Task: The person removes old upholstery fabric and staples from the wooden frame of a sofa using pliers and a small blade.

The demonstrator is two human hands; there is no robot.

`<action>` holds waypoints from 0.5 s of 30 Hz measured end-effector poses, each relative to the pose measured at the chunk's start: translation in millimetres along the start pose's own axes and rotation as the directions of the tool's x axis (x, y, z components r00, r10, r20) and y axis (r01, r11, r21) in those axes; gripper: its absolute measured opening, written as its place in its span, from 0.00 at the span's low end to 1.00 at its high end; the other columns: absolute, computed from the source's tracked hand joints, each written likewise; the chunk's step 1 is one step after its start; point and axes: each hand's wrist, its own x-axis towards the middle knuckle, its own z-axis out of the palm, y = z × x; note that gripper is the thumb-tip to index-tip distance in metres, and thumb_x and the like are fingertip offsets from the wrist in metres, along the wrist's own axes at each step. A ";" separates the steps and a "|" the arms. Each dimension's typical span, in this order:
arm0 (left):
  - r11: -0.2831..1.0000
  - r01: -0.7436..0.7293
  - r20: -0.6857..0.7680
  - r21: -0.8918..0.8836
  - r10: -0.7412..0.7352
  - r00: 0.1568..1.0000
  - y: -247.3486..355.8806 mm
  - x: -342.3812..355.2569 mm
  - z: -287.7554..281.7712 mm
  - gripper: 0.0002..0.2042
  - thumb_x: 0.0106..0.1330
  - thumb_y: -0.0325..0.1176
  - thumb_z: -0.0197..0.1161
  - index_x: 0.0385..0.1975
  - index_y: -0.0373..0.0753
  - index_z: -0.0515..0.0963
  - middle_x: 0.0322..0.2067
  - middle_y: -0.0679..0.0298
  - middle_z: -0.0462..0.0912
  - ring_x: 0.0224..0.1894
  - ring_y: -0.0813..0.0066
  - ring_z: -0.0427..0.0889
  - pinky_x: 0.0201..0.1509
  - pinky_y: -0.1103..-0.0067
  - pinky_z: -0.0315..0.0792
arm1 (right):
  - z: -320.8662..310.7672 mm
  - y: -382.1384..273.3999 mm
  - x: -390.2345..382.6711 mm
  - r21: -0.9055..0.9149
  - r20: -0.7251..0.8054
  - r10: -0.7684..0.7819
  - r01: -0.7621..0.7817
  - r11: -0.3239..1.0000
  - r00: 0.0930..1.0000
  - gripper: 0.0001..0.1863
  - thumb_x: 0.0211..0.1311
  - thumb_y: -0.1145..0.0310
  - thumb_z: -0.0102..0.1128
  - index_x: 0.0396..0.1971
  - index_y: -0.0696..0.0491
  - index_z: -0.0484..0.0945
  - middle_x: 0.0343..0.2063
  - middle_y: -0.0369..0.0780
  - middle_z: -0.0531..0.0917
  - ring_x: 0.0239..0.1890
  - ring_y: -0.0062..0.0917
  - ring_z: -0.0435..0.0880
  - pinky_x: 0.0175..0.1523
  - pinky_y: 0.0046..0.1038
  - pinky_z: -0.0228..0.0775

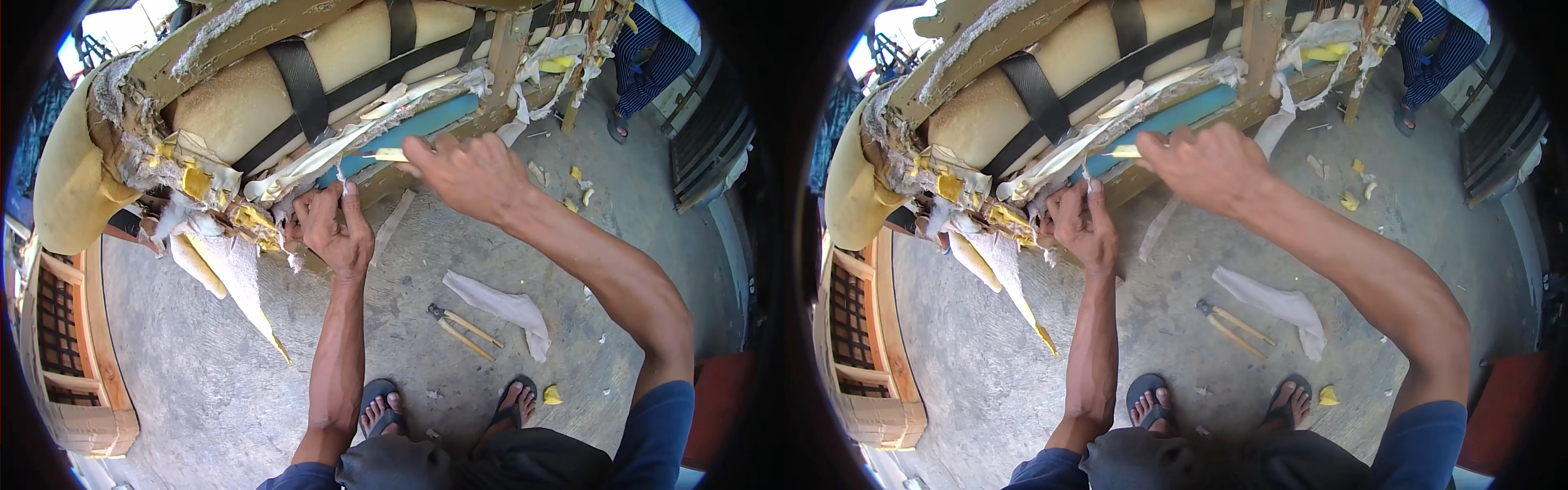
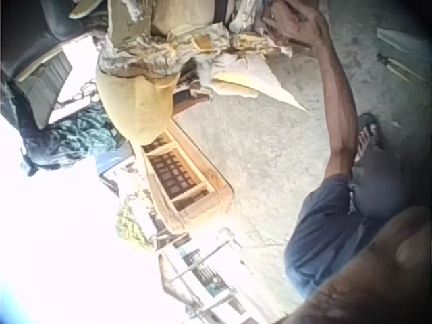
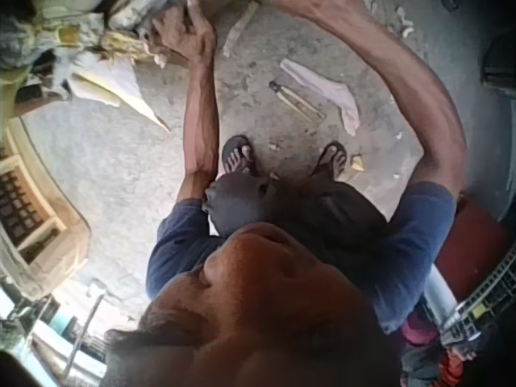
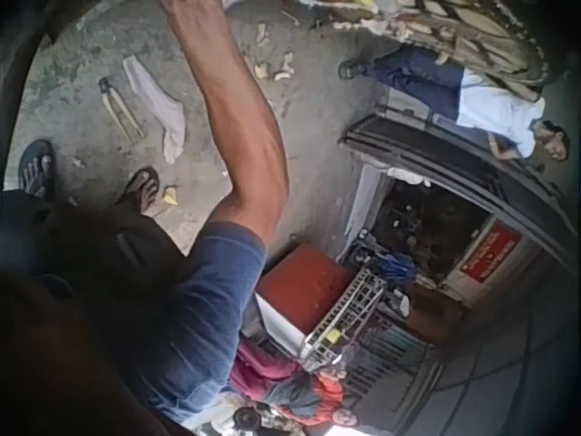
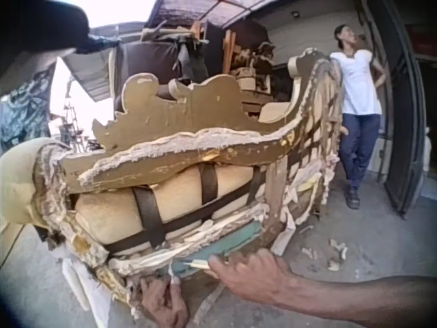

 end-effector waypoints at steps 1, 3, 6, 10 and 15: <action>1.000 0.026 0.015 0.013 -0.027 1.000 6.8 -0.3 1.0 0.04 0.63 0.29 0.67 0.31 0.35 0.83 0.25 0.61 0.82 0.36 0.63 0.73 0.45 0.71 0.62 | 0.5 -1.4 6.8 0.003 -0.125 -0.039 0.039 0.999 0.991 0.17 0.75 0.52 0.49 0.35 0.51 0.66 0.14 0.41 0.77 0.10 0.28 0.79 0.11 0.31 0.67; 1.000 -0.006 -0.017 0.031 0.007 1.000 3.0 -0.2 2.7 0.04 0.63 0.28 0.67 0.31 0.35 0.83 0.26 0.61 0.82 0.36 0.64 0.73 0.45 0.72 0.61 | 3.6 -12.0 18.8 -0.020 -0.123 -0.055 0.053 0.998 0.991 0.17 0.75 0.52 0.49 0.34 0.51 0.66 0.14 0.41 0.77 0.11 0.28 0.80 0.12 0.31 0.67; 1.000 0.012 0.008 -0.001 -0.012 1.000 0.5 -2.5 -2.9 0.04 0.63 0.28 0.67 0.31 0.35 0.83 0.25 0.60 0.81 0.36 0.63 0.73 0.45 0.72 0.61 | 13.5 -6.1 23.3 -0.140 -0.132 -0.120 0.101 0.985 0.984 0.17 0.75 0.52 0.49 0.35 0.51 0.66 0.15 0.40 0.78 0.12 0.28 0.81 0.13 0.31 0.68; 0.998 -0.052 0.061 0.030 0.050 0.997 -5.2 -3.1 -4.9 0.02 0.61 0.26 0.68 0.30 0.36 0.82 0.24 0.61 0.80 0.36 0.62 0.73 0.46 0.71 0.62 | 9.1 60.4 4.2 -0.226 0.122 -0.015 0.043 0.973 0.992 0.10 0.75 0.59 0.49 0.39 0.51 0.69 0.21 0.44 0.83 0.19 0.36 0.86 0.18 0.34 0.74; 0.984 -0.157 0.090 0.089 0.149 0.985 -8.4 -7.1 -0.7 0.03 0.57 0.23 0.68 0.29 0.38 0.81 0.26 0.62 0.79 0.40 0.59 0.73 0.50 0.68 0.62 | 0.8 24.5 -36.1 -0.077 0.171 0.157 -0.145 0.986 0.973 0.13 0.73 0.55 0.53 0.37 0.49 0.67 0.18 0.41 0.80 0.15 0.34 0.83 0.15 0.36 0.69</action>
